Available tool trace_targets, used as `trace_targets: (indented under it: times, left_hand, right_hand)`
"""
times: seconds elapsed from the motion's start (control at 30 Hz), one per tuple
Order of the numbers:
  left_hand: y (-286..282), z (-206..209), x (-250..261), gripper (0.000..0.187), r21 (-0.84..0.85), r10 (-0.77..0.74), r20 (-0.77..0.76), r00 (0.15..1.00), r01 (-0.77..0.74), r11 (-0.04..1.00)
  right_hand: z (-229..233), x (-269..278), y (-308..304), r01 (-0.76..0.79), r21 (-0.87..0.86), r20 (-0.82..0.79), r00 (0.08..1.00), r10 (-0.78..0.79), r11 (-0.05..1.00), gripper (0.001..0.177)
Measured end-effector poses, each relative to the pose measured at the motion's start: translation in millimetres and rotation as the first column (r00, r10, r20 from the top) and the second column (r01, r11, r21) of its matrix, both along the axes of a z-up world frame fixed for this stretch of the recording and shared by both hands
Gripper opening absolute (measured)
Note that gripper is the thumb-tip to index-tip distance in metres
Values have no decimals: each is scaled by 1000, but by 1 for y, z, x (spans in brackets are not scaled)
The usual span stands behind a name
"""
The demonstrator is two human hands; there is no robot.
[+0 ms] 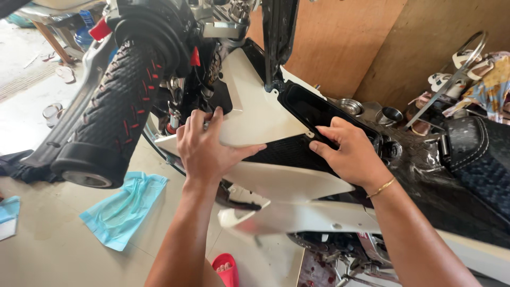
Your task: The person uses a screwdriver to remove screws from the motorcycle's side panel, then detaches and reattaches the panel, aligning it with the frame and securing it with screws.
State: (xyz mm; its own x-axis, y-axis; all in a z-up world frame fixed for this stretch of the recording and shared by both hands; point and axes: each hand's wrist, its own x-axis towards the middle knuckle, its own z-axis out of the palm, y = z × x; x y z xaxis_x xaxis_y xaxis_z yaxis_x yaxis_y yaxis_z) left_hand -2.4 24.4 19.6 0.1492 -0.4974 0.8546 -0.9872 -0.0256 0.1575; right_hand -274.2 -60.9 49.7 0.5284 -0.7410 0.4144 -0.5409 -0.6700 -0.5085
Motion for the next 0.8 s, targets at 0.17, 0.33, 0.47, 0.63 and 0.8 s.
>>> trace_targets:
  times: [0.17,0.33,0.47,0.63,0.8]
  left_hand:
    - [-3,-4,-1,101,-43,-29,-15,999,29,999]
    - [5,-5,-4,102,-5,-29,-59,998,29,1000]
    - [22,-31,-13,98,-256,33,-27,999,-39,966]
    - [41,-99,-59,64,-596,-597,-802,14,-83,799]
    - [39,-129,-76,61,-306,-268,-804,-531,-18,952]
  right_hand:
    - [0,0,4,24,78,1,1000,-24,997,28]
    - [0,-1,4,27,144,20,999,-30,989,28]
    - [-1,-2,7,11,126,22,1000,-14,992,28]
    - [1,-3,10,23,104,35,999,-27,994,27]
    - [-2,-2,13,44,134,30,998,-48,990,28]
